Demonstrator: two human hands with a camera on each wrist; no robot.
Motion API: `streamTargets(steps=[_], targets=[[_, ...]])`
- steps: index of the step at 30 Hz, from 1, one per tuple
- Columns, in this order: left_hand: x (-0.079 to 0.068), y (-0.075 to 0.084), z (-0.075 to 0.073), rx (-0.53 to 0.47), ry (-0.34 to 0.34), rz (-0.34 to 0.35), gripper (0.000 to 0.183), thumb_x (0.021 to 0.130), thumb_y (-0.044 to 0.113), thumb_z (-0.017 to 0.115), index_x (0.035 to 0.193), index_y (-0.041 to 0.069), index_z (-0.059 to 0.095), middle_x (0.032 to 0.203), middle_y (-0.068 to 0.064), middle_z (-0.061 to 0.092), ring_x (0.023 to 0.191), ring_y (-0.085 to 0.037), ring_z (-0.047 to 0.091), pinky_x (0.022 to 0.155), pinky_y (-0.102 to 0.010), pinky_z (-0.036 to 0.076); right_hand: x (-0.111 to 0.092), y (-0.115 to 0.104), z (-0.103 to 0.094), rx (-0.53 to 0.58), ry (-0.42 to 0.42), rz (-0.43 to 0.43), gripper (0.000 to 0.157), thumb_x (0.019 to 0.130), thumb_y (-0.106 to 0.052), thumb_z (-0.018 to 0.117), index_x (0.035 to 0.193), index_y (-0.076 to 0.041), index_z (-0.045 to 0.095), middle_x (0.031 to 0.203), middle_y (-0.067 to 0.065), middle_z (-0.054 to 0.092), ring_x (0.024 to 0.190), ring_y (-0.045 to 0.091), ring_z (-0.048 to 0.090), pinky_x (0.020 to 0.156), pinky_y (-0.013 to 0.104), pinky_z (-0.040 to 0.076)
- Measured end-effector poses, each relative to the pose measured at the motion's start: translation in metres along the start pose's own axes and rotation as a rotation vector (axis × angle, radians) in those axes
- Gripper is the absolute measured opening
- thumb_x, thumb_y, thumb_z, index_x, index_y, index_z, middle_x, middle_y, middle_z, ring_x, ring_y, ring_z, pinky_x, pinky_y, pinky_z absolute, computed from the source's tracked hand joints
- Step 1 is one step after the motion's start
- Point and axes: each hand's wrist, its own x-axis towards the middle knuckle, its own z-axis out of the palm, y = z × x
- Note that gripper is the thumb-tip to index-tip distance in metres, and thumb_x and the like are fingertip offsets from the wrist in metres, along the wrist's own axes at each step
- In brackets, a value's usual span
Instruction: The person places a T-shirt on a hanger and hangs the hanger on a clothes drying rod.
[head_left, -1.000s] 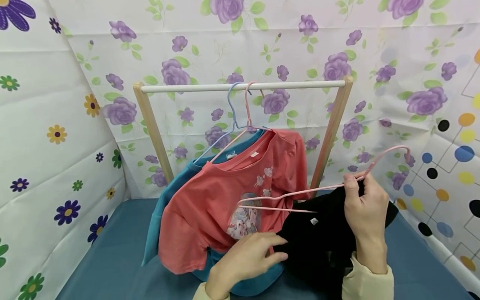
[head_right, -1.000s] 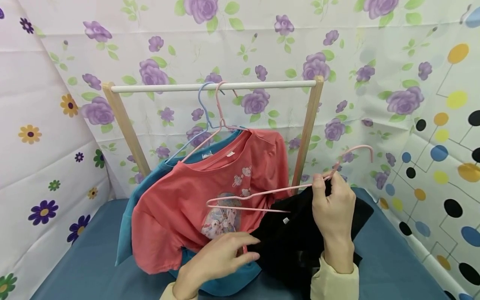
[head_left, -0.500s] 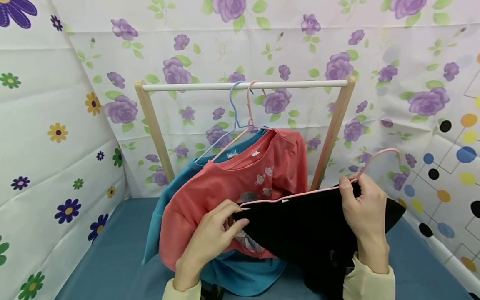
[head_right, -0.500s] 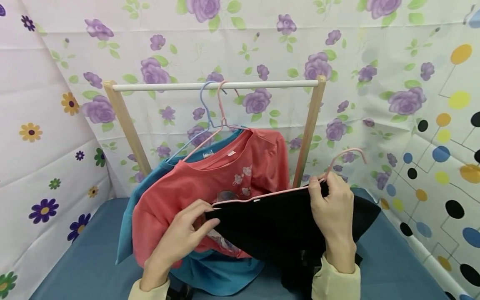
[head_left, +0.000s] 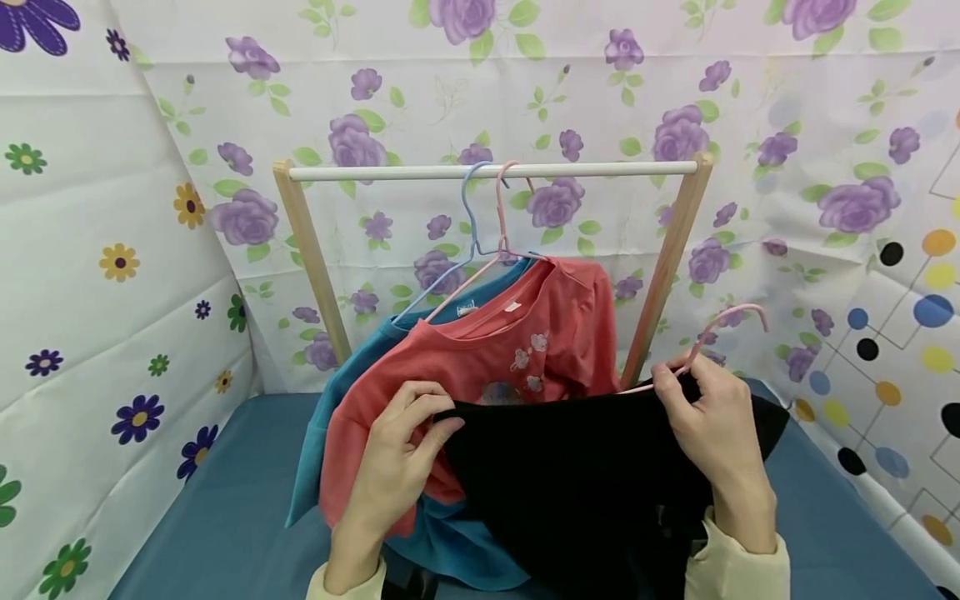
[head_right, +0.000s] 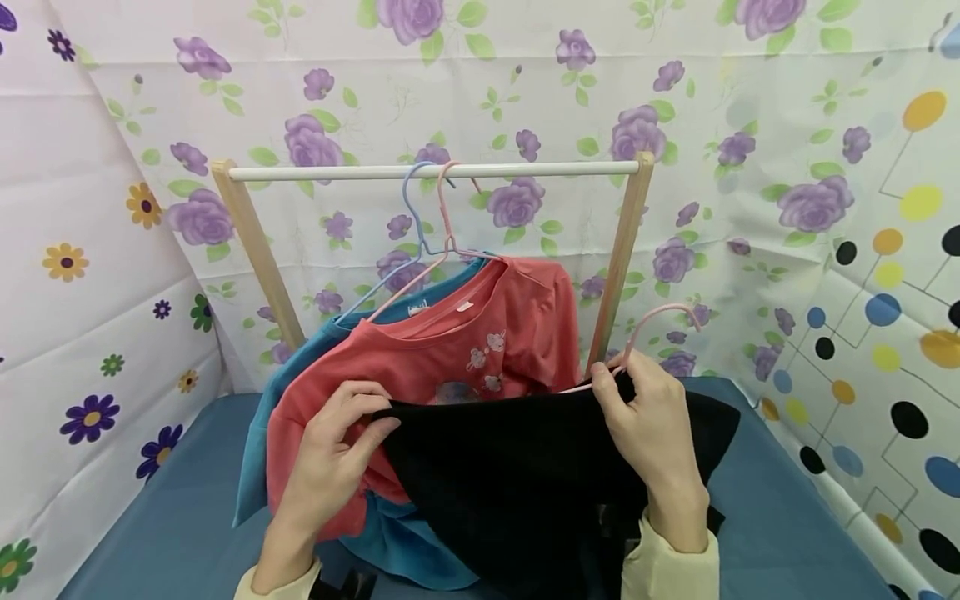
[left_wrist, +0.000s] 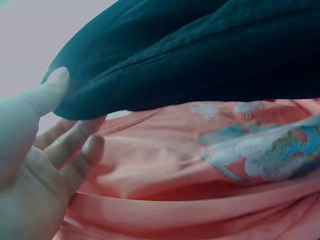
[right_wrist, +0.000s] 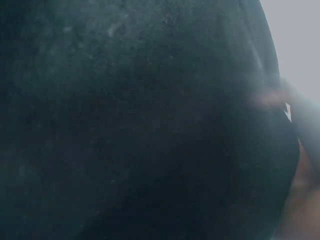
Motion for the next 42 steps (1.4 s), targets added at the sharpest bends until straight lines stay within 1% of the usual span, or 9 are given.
streamTargets(steps=[7,10,12,15,19,22,30,37,42], targets=[[0.0,0.002,0.009,0.096,-0.084,-0.039,0.021,0.092,0.008,0.066,0.11,0.019,0.068,0.104,0.012,0.065,0.094,-0.004,0.061,0.083,-0.024,0.052,0.0,-0.008,0.003,0.066,-0.039,-0.007,0.009,0.093,-0.009,0.066,0.085,-0.013,0.065,0.071,-0.005,0.055,0.06,0.01,0.043,0.06,0.023,0.033],[0.0,0.005,0.014,0.081,-0.118,-0.089,0.029,0.095,0.013,0.065,0.123,0.02,0.064,0.109,0.012,0.066,0.094,-0.004,0.061,0.078,-0.026,0.053,0.001,-0.01,0.003,0.065,-0.01,0.026,0.008,0.093,-0.01,0.066,0.085,-0.011,0.065,0.068,-0.004,0.053,0.06,0.01,0.042,0.059,0.024,0.032],[0.0,0.006,0.016,0.077,-0.095,-0.125,0.037,0.093,0.015,0.067,0.129,0.02,0.059,0.112,0.01,0.065,0.095,-0.005,0.06,0.074,-0.026,0.052,0.0,-0.01,0.001,0.063,0.018,0.052,0.008,0.094,-0.01,0.066,0.086,-0.008,0.066,0.071,-0.003,0.056,0.062,0.009,0.044,0.061,0.023,0.033],[0.001,0.006,0.02,0.101,0.011,-0.134,0.044,0.089,0.016,0.073,0.128,0.014,0.055,0.109,0.005,0.063,0.09,-0.007,0.059,0.067,-0.026,0.051,-0.001,-0.009,-0.003,0.079,0.064,0.081,0.006,0.094,-0.009,0.065,0.09,-0.004,0.067,0.075,-0.001,0.06,0.063,0.006,0.047,0.062,0.021,0.035],[0.002,0.005,0.025,0.133,0.168,-0.068,0.028,0.085,0.011,0.077,0.11,0.009,0.064,0.098,0.001,0.064,0.08,-0.01,0.059,0.065,-0.021,0.051,-0.002,-0.005,-0.009,0.102,0.082,0.088,0.006,0.095,-0.008,0.064,0.094,-0.003,0.067,0.074,-0.002,0.059,0.059,0.006,0.046,0.06,0.02,0.035],[0.002,0.004,0.027,0.148,0.226,-0.006,0.018,0.086,0.007,0.074,0.104,0.009,0.071,0.093,-0.001,0.068,0.075,-0.012,0.059,0.065,-0.016,0.047,-0.002,-0.004,-0.012,0.101,0.071,0.073,0.004,0.094,-0.008,0.064,0.092,-0.005,0.068,0.072,-0.003,0.058,0.057,0.006,0.044,0.057,0.021,0.033],[0.002,0.001,0.029,0.075,0.217,0.074,0.024,0.087,-0.004,0.07,0.11,0.002,0.072,0.096,-0.005,0.071,0.07,-0.012,0.061,0.069,-0.014,0.049,-0.002,-0.007,-0.02,0.031,0.018,0.054,0.006,0.095,-0.011,0.063,0.091,-0.006,0.065,0.071,-0.001,0.056,0.061,0.008,0.044,0.059,0.023,0.033],[0.003,0.002,0.026,-0.014,0.228,0.021,0.026,0.087,-0.005,0.068,0.111,0.003,0.073,0.105,-0.006,0.072,0.095,-0.017,0.069,0.083,-0.023,0.052,-0.002,-0.009,-0.022,0.029,-0.006,0.028,0.012,0.096,-0.011,0.061,0.084,-0.008,0.062,0.062,-0.004,0.045,0.056,0.01,0.04,0.056,0.023,0.03],[0.004,0.006,0.026,-0.006,0.243,0.007,0.027,0.088,-0.004,0.068,0.112,0.006,0.074,0.106,-0.004,0.072,0.096,-0.016,0.069,0.085,-0.024,0.051,-0.003,-0.011,-0.025,0.007,0.01,-0.011,0.014,0.095,-0.011,0.061,0.082,-0.009,0.061,0.062,-0.006,0.044,0.057,0.01,0.039,0.058,0.024,0.029]])
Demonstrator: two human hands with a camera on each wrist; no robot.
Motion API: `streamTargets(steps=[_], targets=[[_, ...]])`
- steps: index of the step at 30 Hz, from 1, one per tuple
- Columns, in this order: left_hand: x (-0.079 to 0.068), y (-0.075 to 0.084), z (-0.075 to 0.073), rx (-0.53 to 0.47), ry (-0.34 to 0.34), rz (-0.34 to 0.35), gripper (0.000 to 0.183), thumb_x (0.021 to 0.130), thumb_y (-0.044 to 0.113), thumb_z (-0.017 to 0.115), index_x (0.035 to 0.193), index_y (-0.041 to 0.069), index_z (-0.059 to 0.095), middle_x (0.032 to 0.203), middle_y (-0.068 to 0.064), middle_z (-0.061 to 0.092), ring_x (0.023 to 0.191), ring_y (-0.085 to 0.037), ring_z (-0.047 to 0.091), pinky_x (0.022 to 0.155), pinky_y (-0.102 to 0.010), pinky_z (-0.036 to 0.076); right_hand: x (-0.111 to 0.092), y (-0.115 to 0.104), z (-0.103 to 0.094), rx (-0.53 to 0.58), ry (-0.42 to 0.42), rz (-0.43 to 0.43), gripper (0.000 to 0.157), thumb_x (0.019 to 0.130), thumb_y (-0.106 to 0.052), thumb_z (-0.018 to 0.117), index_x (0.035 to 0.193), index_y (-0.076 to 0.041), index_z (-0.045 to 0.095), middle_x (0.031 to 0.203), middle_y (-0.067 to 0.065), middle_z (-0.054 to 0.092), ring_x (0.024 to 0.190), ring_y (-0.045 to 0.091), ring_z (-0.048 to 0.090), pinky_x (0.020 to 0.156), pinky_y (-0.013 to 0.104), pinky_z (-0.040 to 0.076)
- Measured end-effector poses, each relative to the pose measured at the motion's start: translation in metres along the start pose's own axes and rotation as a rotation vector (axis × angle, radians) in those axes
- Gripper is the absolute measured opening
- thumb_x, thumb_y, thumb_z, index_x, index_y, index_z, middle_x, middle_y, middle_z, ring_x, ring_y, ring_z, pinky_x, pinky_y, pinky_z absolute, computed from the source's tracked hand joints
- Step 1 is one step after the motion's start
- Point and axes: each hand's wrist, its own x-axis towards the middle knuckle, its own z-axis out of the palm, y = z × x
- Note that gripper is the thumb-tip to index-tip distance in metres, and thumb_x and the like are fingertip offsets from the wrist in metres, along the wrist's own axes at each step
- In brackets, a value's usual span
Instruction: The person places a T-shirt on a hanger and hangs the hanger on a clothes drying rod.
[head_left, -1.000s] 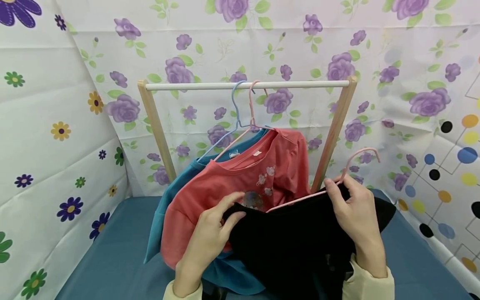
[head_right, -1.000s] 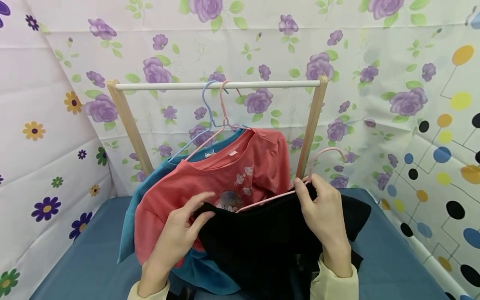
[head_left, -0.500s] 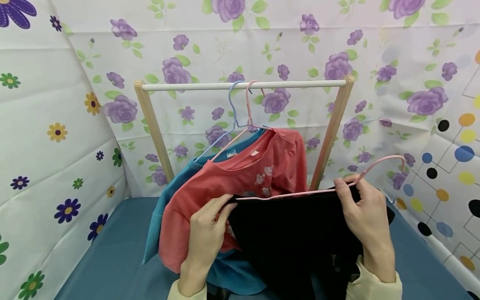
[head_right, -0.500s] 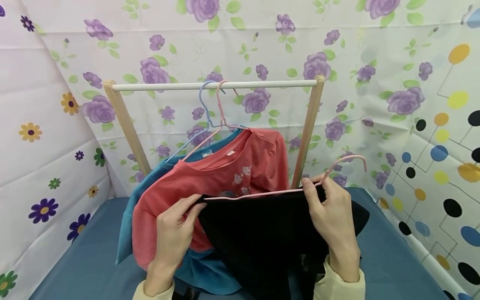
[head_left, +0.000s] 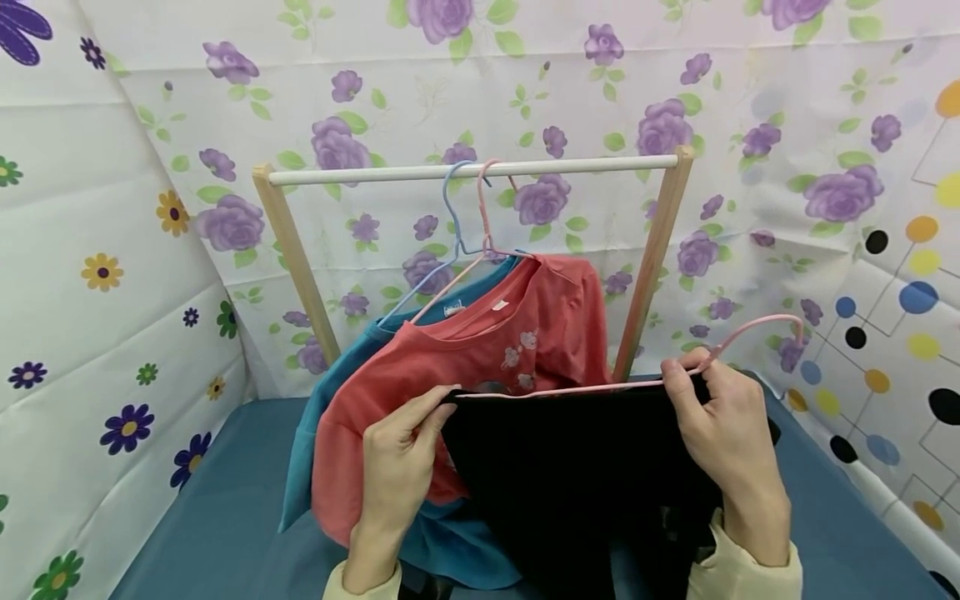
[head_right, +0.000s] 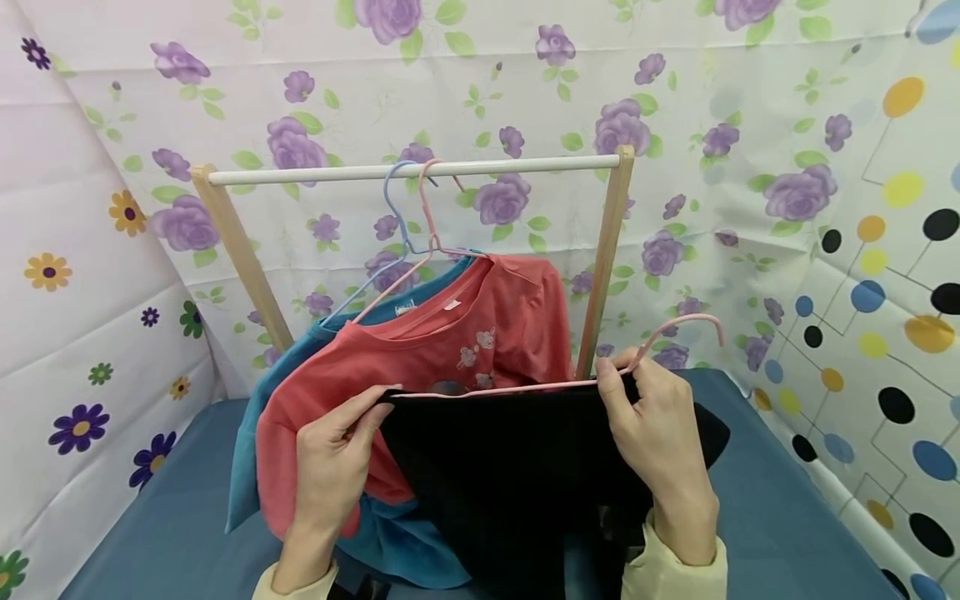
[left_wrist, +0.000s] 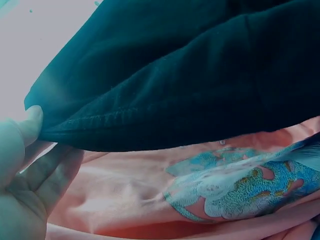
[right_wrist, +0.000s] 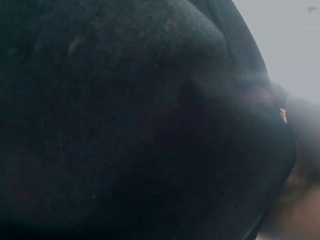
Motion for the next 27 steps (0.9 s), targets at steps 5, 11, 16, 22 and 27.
streamTargets(steps=[5,11,16,22,27], targets=[[0.001,0.004,0.002,-0.05,-0.045,0.052,0.029,0.087,-0.007,0.067,0.112,0.005,0.073,0.103,-0.006,0.072,0.09,-0.017,0.069,0.08,-0.022,0.052,0.001,0.004,-0.004,-0.018,0.027,0.013,0.014,0.094,-0.011,0.062,0.08,-0.009,0.062,0.063,-0.003,0.048,0.058,0.009,0.04,0.057,0.023,0.03],[-0.002,0.008,0.012,-0.055,-0.143,0.018,0.026,0.091,0.0,0.065,0.115,0.007,0.073,0.107,-0.003,0.071,0.093,-0.015,0.068,0.079,-0.02,0.052,0.0,0.01,-0.01,-0.041,0.022,0.01,0.014,0.094,-0.012,0.063,0.08,-0.009,0.062,0.064,-0.002,0.05,0.057,0.01,0.04,0.057,0.023,0.03],[-0.005,0.005,0.014,-0.039,-0.228,-0.003,0.027,0.092,0.003,0.065,0.117,0.009,0.072,0.108,0.0,0.071,0.1,-0.014,0.067,0.085,-0.026,0.052,0.001,0.011,-0.011,-0.048,-0.018,-0.023,0.011,0.095,-0.01,0.062,0.084,-0.009,0.062,0.065,-0.004,0.049,0.055,0.009,0.036,0.057,0.023,0.028],[-0.006,0.002,0.012,0.074,-0.282,0.006,0.026,0.091,0.006,0.068,0.115,0.014,0.074,0.105,0.008,0.071,0.098,-0.006,0.066,0.085,-0.027,0.052,0.001,0.005,-0.001,-0.051,-0.075,-0.082,0.01,0.097,-0.01,0.061,0.087,-0.008,0.061,0.065,-0.007,0.044,0.053,0.008,0.035,0.056,0.022,0.028],[-0.008,0.0,0.015,0.2,-0.348,0.073,0.023,0.09,0.009,0.069,0.112,0.016,0.075,0.102,0.009,0.071,0.094,-0.004,0.065,0.084,-0.028,0.053,0.002,-0.001,0.011,-0.039,-0.119,-0.104,0.009,0.095,-0.008,0.063,0.087,-0.01,0.061,0.067,-0.009,0.042,0.054,0.008,0.035,0.056,0.021,0.028]])
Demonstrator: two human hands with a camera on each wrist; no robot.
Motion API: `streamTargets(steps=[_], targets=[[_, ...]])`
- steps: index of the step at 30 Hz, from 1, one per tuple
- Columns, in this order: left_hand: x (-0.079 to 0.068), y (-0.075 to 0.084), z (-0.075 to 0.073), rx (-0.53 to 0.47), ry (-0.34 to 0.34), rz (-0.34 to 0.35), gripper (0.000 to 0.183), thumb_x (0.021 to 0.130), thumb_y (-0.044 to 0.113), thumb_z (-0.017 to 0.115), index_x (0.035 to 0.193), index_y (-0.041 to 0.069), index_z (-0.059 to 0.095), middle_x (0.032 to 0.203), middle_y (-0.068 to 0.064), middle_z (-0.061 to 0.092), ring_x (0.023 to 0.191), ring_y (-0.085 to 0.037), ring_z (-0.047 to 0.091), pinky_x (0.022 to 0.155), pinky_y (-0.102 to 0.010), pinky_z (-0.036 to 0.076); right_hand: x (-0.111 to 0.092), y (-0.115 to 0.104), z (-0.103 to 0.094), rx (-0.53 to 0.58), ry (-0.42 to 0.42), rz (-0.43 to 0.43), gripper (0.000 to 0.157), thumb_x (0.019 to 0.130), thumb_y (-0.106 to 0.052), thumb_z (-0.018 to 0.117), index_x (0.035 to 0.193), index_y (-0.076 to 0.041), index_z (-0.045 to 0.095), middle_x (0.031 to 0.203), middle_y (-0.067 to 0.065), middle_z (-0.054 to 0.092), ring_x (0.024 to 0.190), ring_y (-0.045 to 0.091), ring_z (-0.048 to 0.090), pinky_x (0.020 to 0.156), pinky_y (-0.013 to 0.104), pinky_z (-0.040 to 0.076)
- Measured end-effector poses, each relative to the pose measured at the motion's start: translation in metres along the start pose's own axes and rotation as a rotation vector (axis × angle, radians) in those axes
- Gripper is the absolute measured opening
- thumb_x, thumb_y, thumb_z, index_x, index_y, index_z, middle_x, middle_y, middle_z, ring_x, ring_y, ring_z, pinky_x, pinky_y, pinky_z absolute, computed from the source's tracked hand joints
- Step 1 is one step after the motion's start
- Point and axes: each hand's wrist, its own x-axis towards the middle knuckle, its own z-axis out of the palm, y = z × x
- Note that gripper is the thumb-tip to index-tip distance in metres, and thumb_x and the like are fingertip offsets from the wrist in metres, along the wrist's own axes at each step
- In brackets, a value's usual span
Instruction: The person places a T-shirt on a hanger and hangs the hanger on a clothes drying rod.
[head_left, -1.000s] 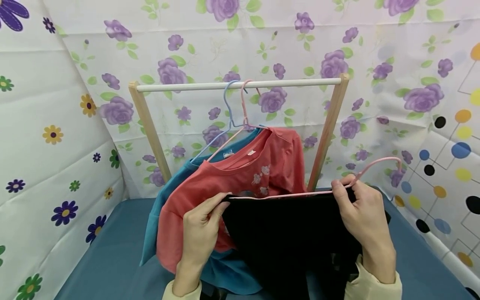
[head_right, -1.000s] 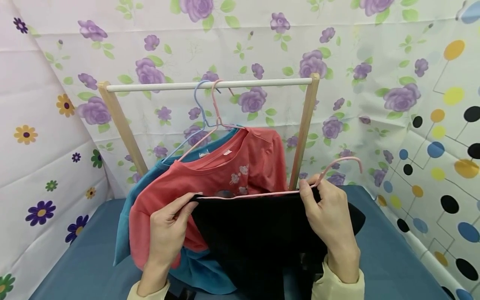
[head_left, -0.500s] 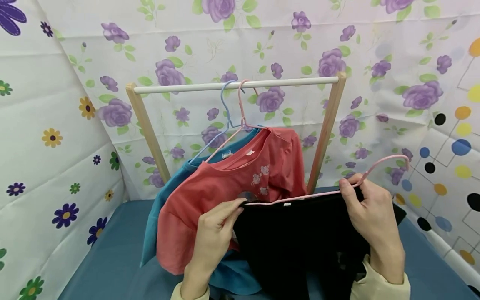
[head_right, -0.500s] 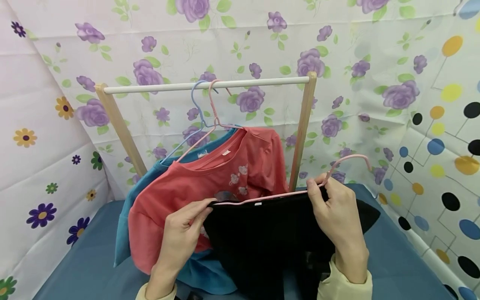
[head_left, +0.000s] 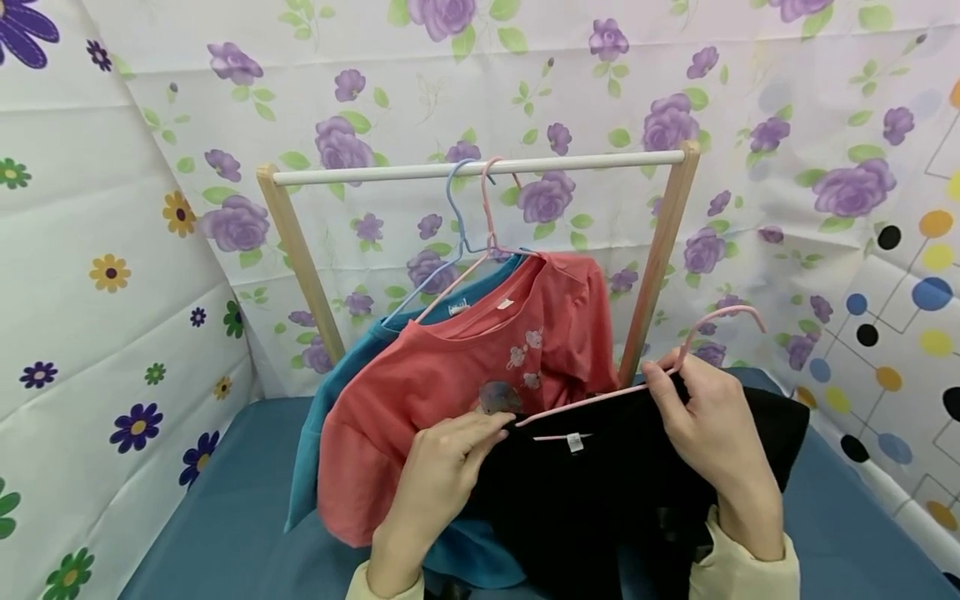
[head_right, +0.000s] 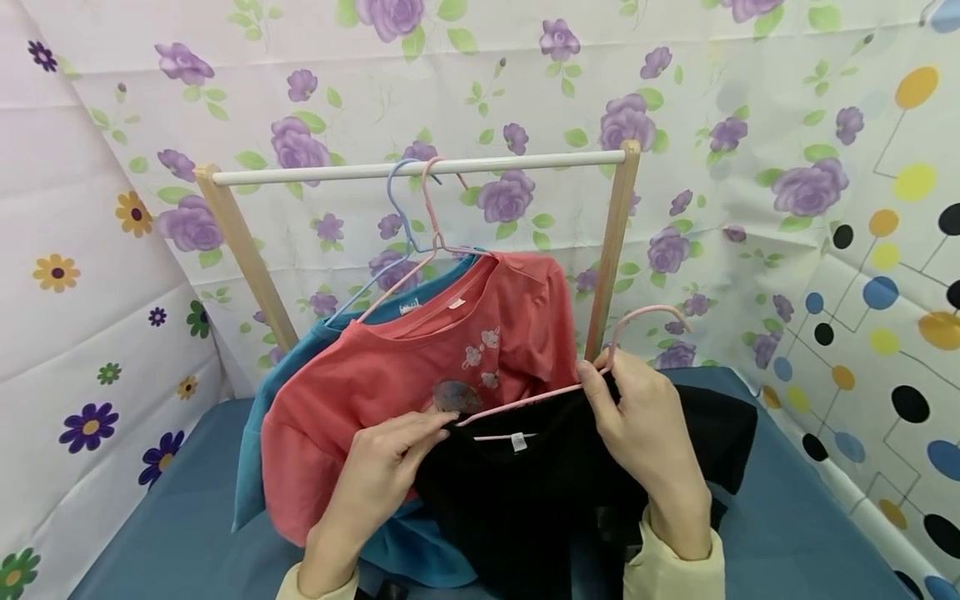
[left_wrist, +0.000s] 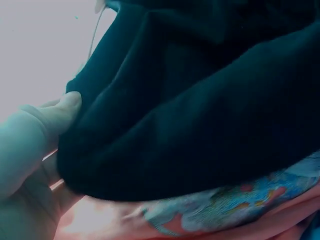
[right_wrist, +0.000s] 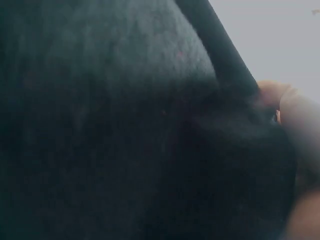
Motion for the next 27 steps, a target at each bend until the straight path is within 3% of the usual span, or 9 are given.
streamTargets(steps=[7,11,19,23,27], targets=[[-0.001,-0.001,0.007,0.103,-0.014,0.023,0.02,0.091,0.013,0.07,0.111,0.016,0.075,0.096,0.009,0.069,0.082,-0.006,0.063,0.074,-0.026,0.053,0.001,-0.011,0.008,0.004,-0.022,-0.013,0.009,0.093,-0.007,0.066,0.088,-0.013,0.062,0.074,-0.011,0.052,0.057,0.007,0.04,0.057,0.02,0.031],[0.0,-0.002,0.007,0.13,-0.012,0.022,0.021,0.091,0.012,0.07,0.111,0.015,0.075,0.095,0.009,0.069,0.077,-0.007,0.061,0.068,-0.025,0.052,0.002,-0.019,0.013,-0.009,-0.042,-0.016,0.008,0.093,-0.01,0.067,0.089,-0.014,0.061,0.072,-0.01,0.051,0.056,0.006,0.041,0.056,0.023,0.033],[0.0,0.0,0.012,0.091,0.017,0.025,0.02,0.094,0.013,0.067,0.113,0.014,0.074,0.093,0.009,0.067,0.077,-0.004,0.063,0.067,-0.022,0.052,0.006,-0.038,0.041,-0.044,-0.09,-0.051,0.017,0.095,-0.018,0.066,0.082,-0.015,0.057,0.067,-0.01,0.042,0.058,0.005,0.042,0.054,0.028,0.037],[0.0,0.001,0.012,0.113,0.056,0.029,0.019,0.094,0.014,0.067,0.111,0.017,0.074,0.087,0.011,0.064,0.068,-0.002,0.059,0.06,-0.019,0.048,0.006,-0.043,0.047,-0.005,-0.113,-0.028,0.017,0.094,-0.019,0.067,0.082,-0.016,0.056,0.069,-0.011,0.041,0.059,0.005,0.04,0.055,0.026,0.038],[0.001,0.002,0.009,0.135,0.073,0.031,0.017,0.095,0.016,0.067,0.11,0.017,0.074,0.083,0.012,0.062,0.065,-0.001,0.056,0.057,-0.018,0.046,0.005,-0.037,0.04,0.072,-0.161,-0.039,0.008,0.095,-0.017,0.066,0.092,-0.016,0.059,0.077,-0.011,0.048,0.064,0.004,0.045,0.06,0.026,0.041]])
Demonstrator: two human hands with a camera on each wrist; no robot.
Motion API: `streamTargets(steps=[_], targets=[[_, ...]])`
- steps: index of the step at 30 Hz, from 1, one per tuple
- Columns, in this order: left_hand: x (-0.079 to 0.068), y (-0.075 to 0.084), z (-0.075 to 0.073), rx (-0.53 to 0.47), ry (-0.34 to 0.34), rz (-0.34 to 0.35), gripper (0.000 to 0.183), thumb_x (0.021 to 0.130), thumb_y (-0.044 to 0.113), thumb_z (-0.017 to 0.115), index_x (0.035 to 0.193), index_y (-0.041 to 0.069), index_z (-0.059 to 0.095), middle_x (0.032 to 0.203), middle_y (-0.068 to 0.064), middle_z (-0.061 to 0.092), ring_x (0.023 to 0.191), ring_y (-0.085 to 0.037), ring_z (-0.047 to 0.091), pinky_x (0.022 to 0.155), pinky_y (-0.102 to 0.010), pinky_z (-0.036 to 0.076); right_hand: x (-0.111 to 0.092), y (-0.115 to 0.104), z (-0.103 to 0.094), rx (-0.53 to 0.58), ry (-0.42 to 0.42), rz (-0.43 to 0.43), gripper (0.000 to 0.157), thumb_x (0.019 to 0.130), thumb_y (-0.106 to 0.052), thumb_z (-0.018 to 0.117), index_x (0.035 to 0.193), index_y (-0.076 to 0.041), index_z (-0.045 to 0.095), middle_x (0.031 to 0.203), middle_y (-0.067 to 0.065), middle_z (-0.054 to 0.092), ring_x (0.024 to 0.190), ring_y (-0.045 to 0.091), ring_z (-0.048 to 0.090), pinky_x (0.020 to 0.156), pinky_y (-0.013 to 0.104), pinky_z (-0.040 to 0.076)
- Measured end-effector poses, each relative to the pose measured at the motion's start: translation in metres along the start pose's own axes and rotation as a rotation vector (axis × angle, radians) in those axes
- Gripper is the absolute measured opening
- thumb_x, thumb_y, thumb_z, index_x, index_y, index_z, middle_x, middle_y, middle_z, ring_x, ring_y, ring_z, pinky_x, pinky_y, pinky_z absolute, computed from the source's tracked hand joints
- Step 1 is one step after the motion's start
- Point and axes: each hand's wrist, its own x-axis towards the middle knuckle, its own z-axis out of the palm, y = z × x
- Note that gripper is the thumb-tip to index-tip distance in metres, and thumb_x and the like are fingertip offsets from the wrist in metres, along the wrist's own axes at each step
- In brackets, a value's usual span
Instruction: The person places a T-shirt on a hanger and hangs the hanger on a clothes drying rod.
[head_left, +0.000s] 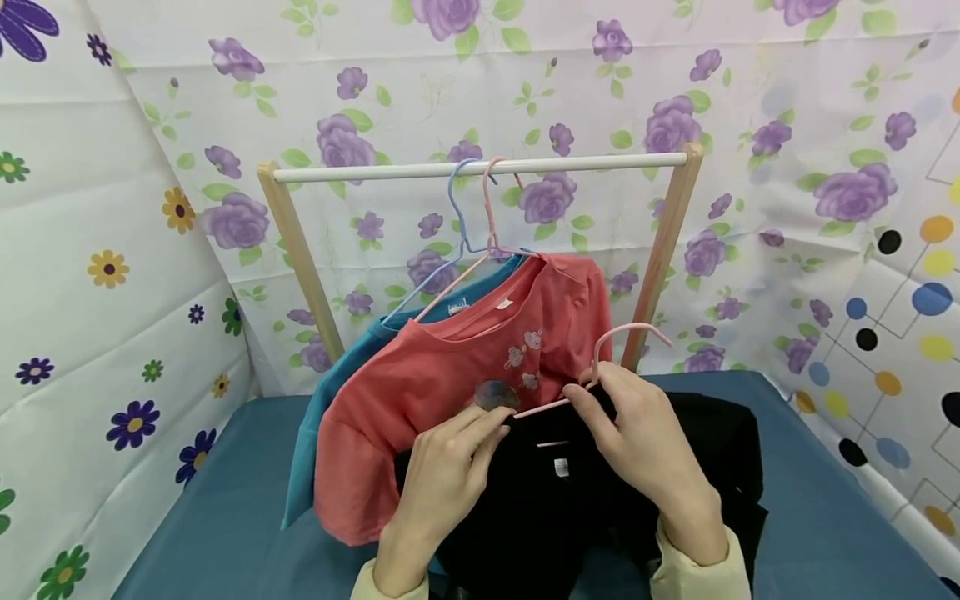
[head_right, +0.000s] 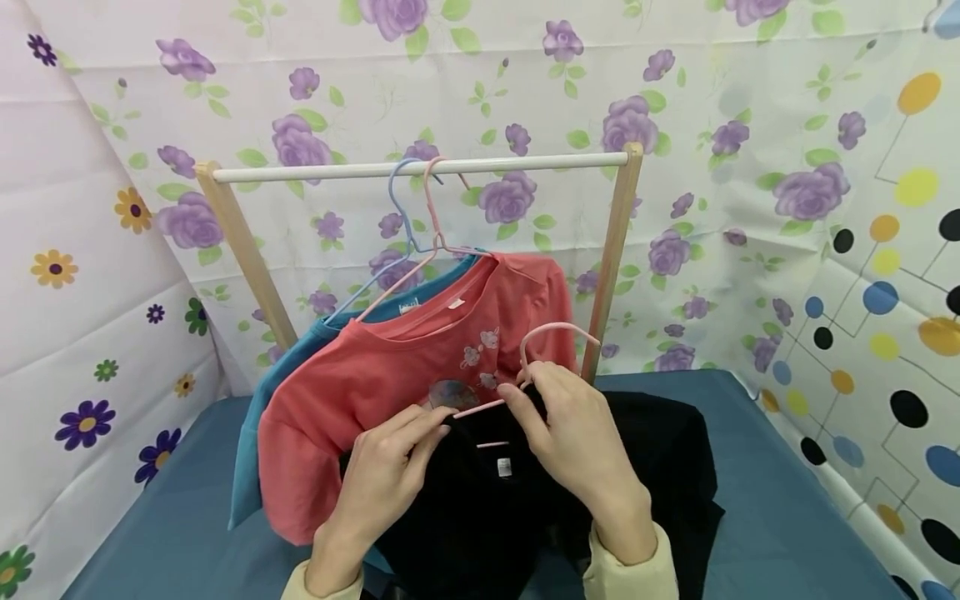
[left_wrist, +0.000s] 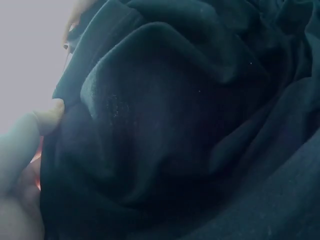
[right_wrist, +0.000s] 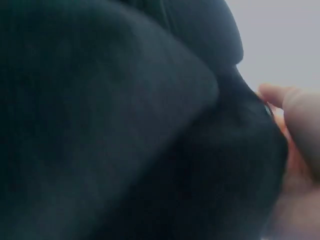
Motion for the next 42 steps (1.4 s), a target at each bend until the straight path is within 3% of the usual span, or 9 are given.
streamTargets(steps=[6,11,19,25,32,39,42], targets=[[0.002,-0.002,-0.008,0.034,0.078,-0.019,0.016,0.094,0.016,0.067,0.108,0.016,0.075,0.083,0.011,0.062,0.06,0.001,0.051,0.054,-0.018,0.044,-0.004,0.022,-0.019,-0.018,-0.018,-0.004,0.007,0.099,-0.012,0.06,0.102,-0.014,0.065,0.088,-0.01,0.059,0.072,0.004,0.054,0.065,0.028,0.046],[0.002,-0.002,-0.016,0.057,0.111,-0.021,0.014,0.093,0.015,0.069,0.106,0.015,0.075,0.08,0.011,0.061,0.056,0.001,0.048,0.051,-0.017,0.041,-0.009,0.035,-0.03,-0.079,0.005,0.01,0.012,0.098,-0.011,0.06,0.088,-0.018,0.064,0.073,-0.013,0.051,0.062,0.005,0.047,0.06,0.028,0.04],[0.002,-0.001,-0.025,0.084,0.131,-0.026,0.013,0.094,0.018,0.068,0.105,0.016,0.074,0.079,0.011,0.061,0.06,-0.001,0.055,0.053,-0.019,0.045,-0.009,0.045,-0.035,-0.116,0.028,-0.022,0.021,0.097,-0.011,0.061,0.078,-0.02,0.06,0.067,-0.014,0.047,0.063,0.008,0.048,0.072,0.038,0.037],[0.001,-0.006,-0.033,0.097,0.141,-0.027,0.017,0.091,0.015,0.071,0.108,0.017,0.074,0.085,0.008,0.066,0.067,-0.004,0.061,0.058,-0.022,0.05,-0.011,0.05,-0.032,-0.17,0.07,-0.011,0.037,0.098,-0.015,0.06,0.066,-0.023,0.044,0.057,-0.013,0.03,0.052,0.007,0.034,0.065,0.035,0.032],[-0.002,-0.016,-0.045,0.155,0.191,-0.055,0.023,0.086,0.016,0.076,0.109,0.019,0.074,0.086,0.008,0.068,0.07,-0.008,0.064,0.056,-0.026,0.051,-0.011,0.056,-0.027,-0.238,0.122,0.043,0.049,0.098,-0.022,0.06,0.058,-0.024,0.033,0.053,-0.013,0.022,0.045,0.008,0.022,0.044,0.028,0.021],[-0.003,-0.021,-0.046,0.219,0.198,-0.069,0.022,0.087,0.022,0.075,0.108,0.018,0.075,0.092,0.004,0.073,0.081,-0.012,0.068,0.063,-0.031,0.055,-0.012,0.06,-0.027,-0.271,0.133,0.069,0.051,0.098,-0.025,0.061,0.055,-0.023,0.033,0.05,-0.012,0.021,0.043,0.009,0.022,0.043,0.029,0.019],[-0.004,-0.022,-0.046,0.253,0.209,-0.078,0.02,0.087,0.025,0.075,0.106,0.018,0.076,0.094,0.004,0.073,0.082,-0.013,0.069,0.063,-0.033,0.055,-0.014,0.063,-0.027,-0.265,0.138,0.091,0.045,0.098,-0.027,0.06,0.055,-0.021,0.048,0.048,-0.013,0.025,0.042,0.009,0.029,0.044,0.03,0.023]])
